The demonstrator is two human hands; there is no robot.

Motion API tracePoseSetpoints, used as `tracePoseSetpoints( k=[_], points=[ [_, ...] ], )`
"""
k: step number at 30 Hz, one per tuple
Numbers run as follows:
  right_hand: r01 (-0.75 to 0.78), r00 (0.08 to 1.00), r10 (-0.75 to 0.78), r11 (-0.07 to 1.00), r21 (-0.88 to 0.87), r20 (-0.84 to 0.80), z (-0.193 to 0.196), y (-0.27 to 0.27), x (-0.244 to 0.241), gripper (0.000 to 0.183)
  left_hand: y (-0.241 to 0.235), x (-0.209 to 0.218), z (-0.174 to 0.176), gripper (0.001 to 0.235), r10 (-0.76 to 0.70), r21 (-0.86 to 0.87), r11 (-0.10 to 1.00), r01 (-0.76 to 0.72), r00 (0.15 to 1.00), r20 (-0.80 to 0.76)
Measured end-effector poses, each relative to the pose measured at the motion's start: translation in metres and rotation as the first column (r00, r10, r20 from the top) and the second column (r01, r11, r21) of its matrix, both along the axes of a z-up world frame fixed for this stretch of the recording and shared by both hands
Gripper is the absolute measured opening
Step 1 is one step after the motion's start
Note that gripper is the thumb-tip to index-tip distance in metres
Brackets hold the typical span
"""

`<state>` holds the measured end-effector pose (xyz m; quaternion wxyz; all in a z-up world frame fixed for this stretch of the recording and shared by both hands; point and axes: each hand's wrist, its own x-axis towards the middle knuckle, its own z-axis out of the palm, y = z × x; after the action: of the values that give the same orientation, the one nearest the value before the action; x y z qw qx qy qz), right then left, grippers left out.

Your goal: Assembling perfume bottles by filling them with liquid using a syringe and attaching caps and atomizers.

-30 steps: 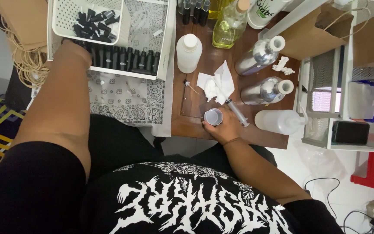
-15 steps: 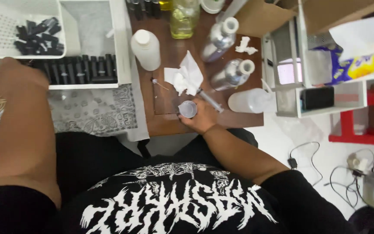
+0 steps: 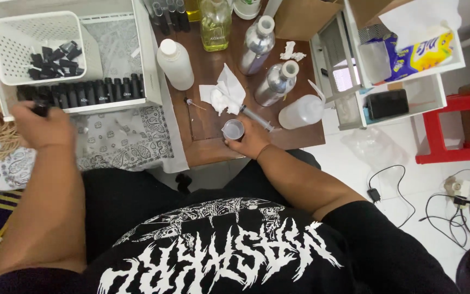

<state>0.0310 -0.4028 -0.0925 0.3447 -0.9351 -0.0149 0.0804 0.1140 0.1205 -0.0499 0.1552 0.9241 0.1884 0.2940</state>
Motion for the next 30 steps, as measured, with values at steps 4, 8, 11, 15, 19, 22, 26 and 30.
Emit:
tracePoseSetpoints(
  k=[4, 8, 11, 15, 19, 22, 26, 30],
  points=[
    [-0.089, 0.990, 0.066, 0.978, 0.190, 0.123, 0.019, 0.002, -0.003, 0.060, -0.087, -0.038, 0.060, 0.025, -0.119, -0.569, 0.819, 0.077, 0.992, -0.037],
    [-0.037, 0.982, -0.026, 0.945, 0.325, 0.188, -0.003, 0.002, -0.010, 0.071, -0.136, -0.078, 0.065, 0.027, -0.288, -0.814, 0.578, 0.052, 0.947, -0.144],
    [0.021, 0.988, -0.052, 0.977, 0.211, 0.144, 0.007, 0.007, -0.014, 0.071, -0.148, -0.072, 0.054, 0.021, -0.422, -0.920, 0.361, 0.151, 0.906, -0.017],
    [0.048, 0.988, -0.090, 0.950, 0.310, 0.125, 0.037, -0.001, -0.026, 0.078, -0.176, -0.088, 0.133, 0.019, -0.455, -0.952, 0.258, 0.162, 0.890, 0.028],
    [-0.059, 0.968, -0.087, 0.832, 0.552, 0.234, 0.068, 0.002, -0.024, 0.080, -0.187, -0.112, 0.173, 0.031, -0.606, -0.947, 0.141, 0.289, 0.782, 0.149],
    [-0.271, 0.932, 0.005, 0.670, 0.691, 0.361, 0.105, 0.008, -0.025, 0.080, -0.197, -0.130, 0.196, 0.032, -0.677, -0.953, 0.038, 0.299, 0.710, 0.196],
    [-0.460, 0.855, 0.120, 0.626, 0.630, 0.505, 0.177, 0.010, -0.036, 0.081, -0.208, -0.151, 0.226, 0.035, -0.844, -0.942, -0.045, 0.334, 0.492, 0.214],
    [-0.485, 0.800, 0.105, 0.692, 0.535, 0.590, 0.223, 0.019, -0.053, 0.080, -0.220, -0.171, 0.245, 0.036, -0.868, -0.951, -0.061, 0.302, 0.455, 0.200]
  ],
)
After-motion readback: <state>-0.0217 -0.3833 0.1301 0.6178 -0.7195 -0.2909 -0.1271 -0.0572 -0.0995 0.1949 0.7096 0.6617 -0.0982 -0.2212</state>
